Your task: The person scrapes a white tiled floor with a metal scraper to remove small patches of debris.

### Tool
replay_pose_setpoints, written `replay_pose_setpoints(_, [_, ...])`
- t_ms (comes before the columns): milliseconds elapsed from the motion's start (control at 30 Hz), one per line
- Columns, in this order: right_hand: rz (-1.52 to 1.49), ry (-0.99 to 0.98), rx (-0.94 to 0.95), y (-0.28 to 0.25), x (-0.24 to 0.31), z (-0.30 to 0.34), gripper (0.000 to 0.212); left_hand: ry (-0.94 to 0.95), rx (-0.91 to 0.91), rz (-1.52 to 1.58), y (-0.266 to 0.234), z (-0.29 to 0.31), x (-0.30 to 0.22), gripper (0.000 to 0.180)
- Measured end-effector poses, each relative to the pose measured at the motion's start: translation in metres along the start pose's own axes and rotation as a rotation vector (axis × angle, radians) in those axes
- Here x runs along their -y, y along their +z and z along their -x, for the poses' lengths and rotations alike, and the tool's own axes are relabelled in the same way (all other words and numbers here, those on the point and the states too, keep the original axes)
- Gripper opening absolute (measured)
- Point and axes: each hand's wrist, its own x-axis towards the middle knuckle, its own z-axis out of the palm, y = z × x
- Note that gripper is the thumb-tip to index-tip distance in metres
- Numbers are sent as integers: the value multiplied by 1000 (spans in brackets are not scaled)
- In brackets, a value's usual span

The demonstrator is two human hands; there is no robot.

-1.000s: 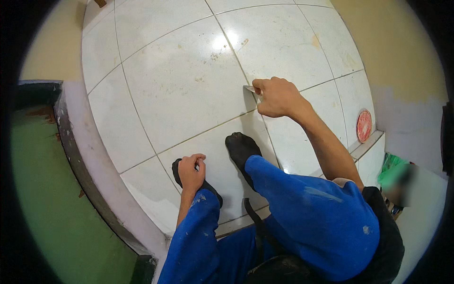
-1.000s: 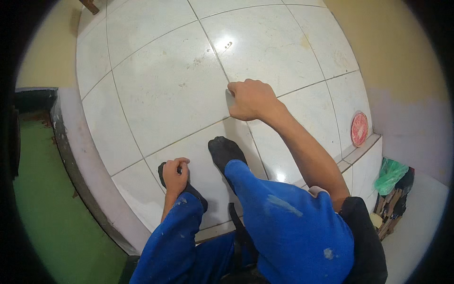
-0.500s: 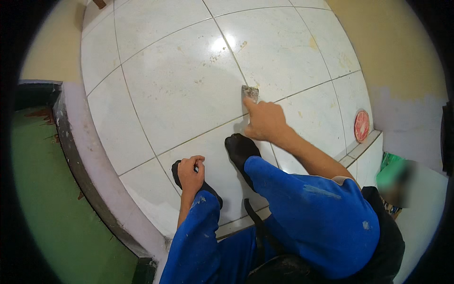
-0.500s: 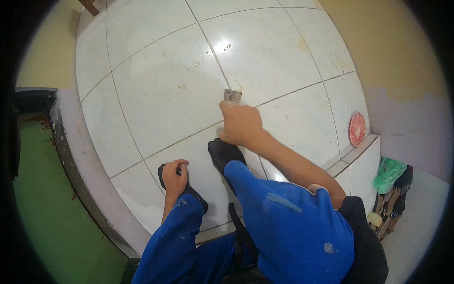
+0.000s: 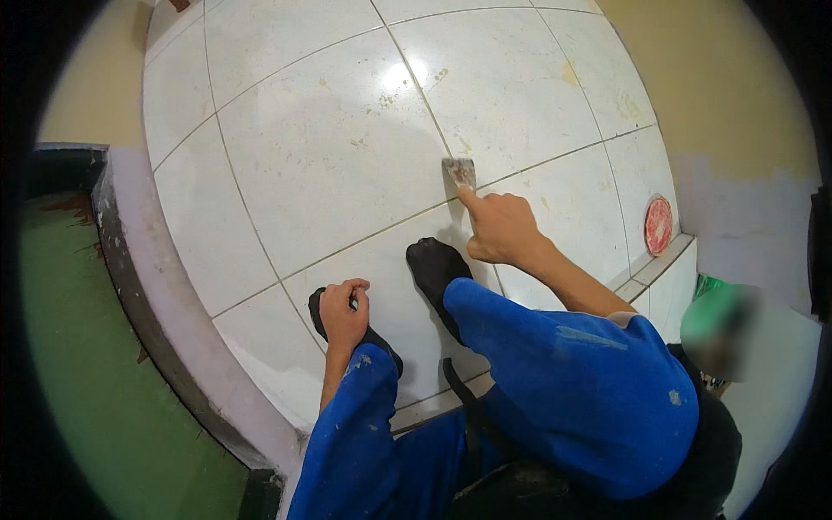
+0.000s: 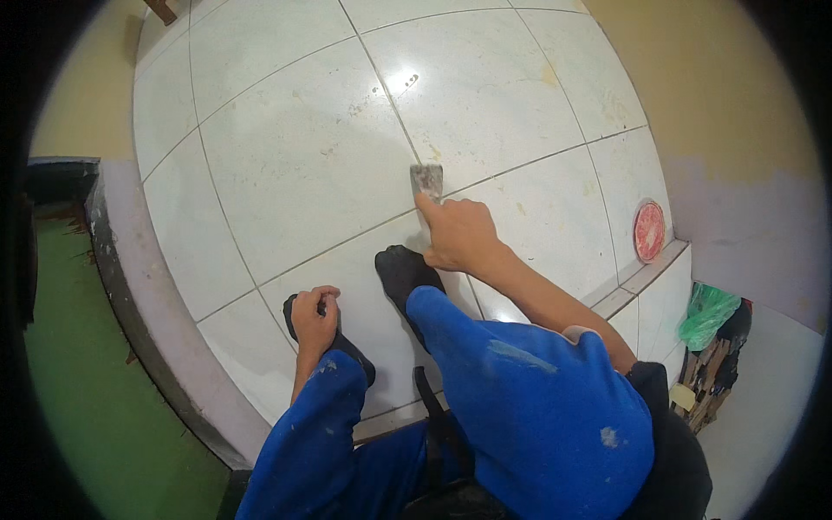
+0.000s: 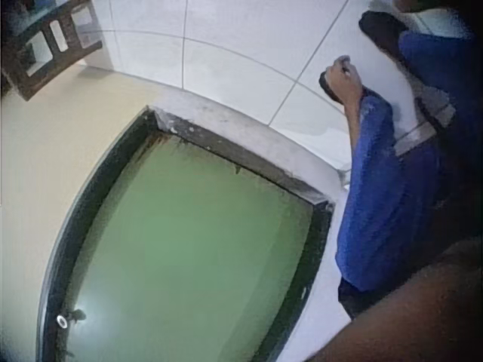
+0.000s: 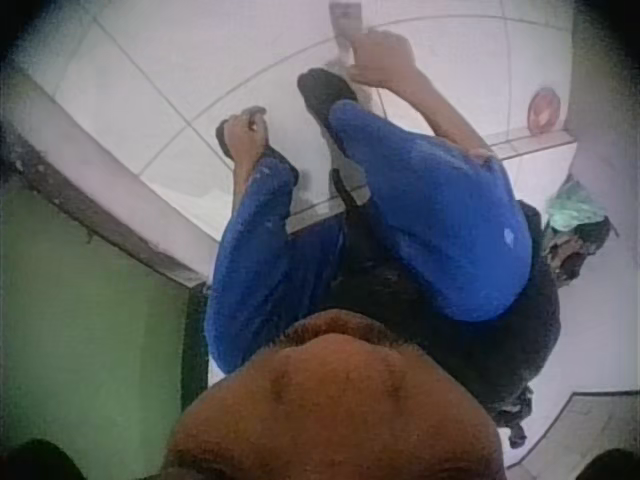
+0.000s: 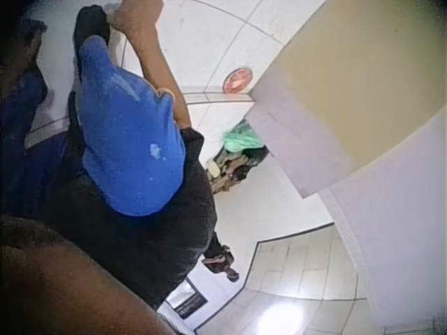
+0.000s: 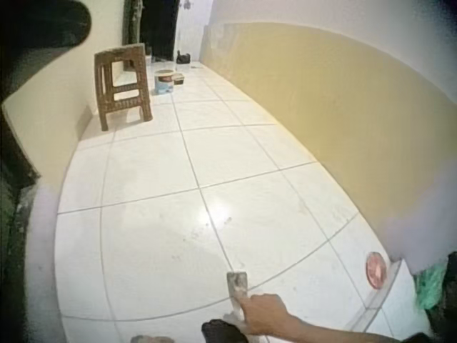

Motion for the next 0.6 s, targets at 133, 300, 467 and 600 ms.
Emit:
replay_pose_setpoints(133, [12, 78, 92, -13, -2, 2, 58, -18, -3, 13, -2, 2, -1, 10])
replay_pose_setpoints(300, [-27, 45, 33, -17, -3, -7, 57, -15, 50, -41, -2, -1, -1, 11])
replay_pose_setpoints(467, [34, 65, 119, -19, -8, -9, 53, 0, -12, 10, -1, -1, -4, 10])
replay_pose_setpoints(600, [7, 71, 117, -26, -10, -17, 54, -47, 42, -24, -2, -3, -7, 11])
